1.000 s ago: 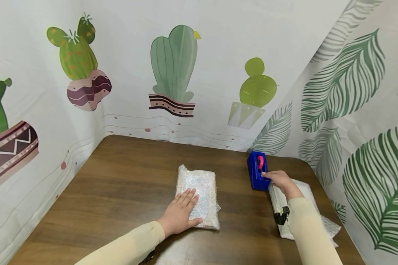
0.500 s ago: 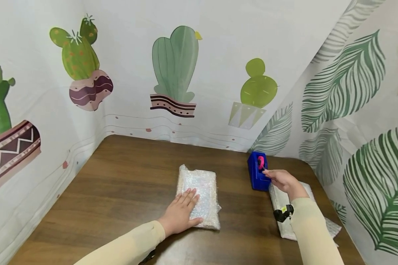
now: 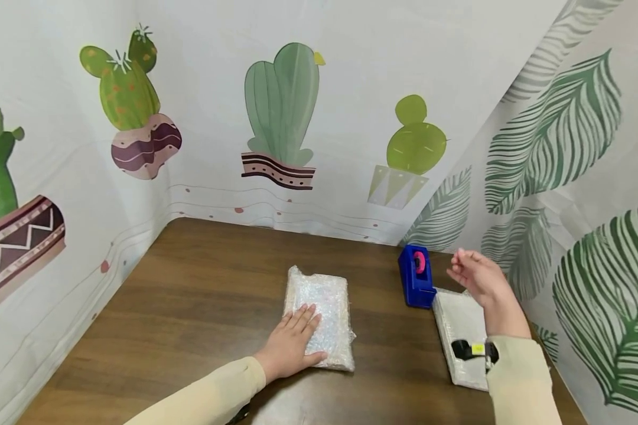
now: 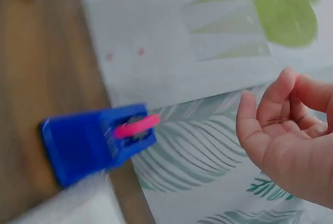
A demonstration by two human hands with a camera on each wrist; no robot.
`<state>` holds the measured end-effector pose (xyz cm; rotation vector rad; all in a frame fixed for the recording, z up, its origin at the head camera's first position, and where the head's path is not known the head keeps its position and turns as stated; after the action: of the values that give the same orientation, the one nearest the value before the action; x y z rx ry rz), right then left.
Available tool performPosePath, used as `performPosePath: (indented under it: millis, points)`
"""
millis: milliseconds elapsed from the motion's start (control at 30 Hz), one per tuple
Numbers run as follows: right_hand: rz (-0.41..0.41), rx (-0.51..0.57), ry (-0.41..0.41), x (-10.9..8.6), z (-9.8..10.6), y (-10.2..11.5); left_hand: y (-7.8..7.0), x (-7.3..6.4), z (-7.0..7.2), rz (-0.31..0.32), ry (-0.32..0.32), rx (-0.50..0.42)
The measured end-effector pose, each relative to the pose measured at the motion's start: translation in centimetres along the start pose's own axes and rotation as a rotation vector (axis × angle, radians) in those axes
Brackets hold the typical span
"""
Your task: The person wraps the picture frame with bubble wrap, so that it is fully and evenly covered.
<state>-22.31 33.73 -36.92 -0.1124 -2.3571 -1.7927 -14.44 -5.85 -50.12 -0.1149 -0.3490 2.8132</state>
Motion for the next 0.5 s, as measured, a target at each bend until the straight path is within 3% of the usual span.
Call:
performPosePath:
  millis: [133,333,400,500]
  points:
    - [-0.017,-0.153,0.029,-3.1,0.0,-0.8,0.0,0.0,-0.1,-0.014,-0.016,0.014]
    - [-0.081,-0.118,0.083,-5.5,0.2,-2.9,0.1,0.3,0.1,-0.004,-0.013,-0.006]
    - [-0.063,-0.107,0.078,-5.9,0.0,-3.0,0.1,0.2,0.2,0.001,-0.006,-0.015]
    - [0.037,-0.086,0.010,-6.7,-0.4,-2.7,0.0,0.1,0.1,-0.004,-0.003,-0.025]
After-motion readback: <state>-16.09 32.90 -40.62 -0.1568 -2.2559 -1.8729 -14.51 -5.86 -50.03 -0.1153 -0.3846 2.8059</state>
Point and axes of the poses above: each hand's wrist, its own x-axis towards the middle knuckle, its own z-axis out of the back of the hand, y = z × x, the point moved 1 cm from there along x, towards the middle knuckle, and after that the axes turned 15 degrees about z, right-handed, at the moved point
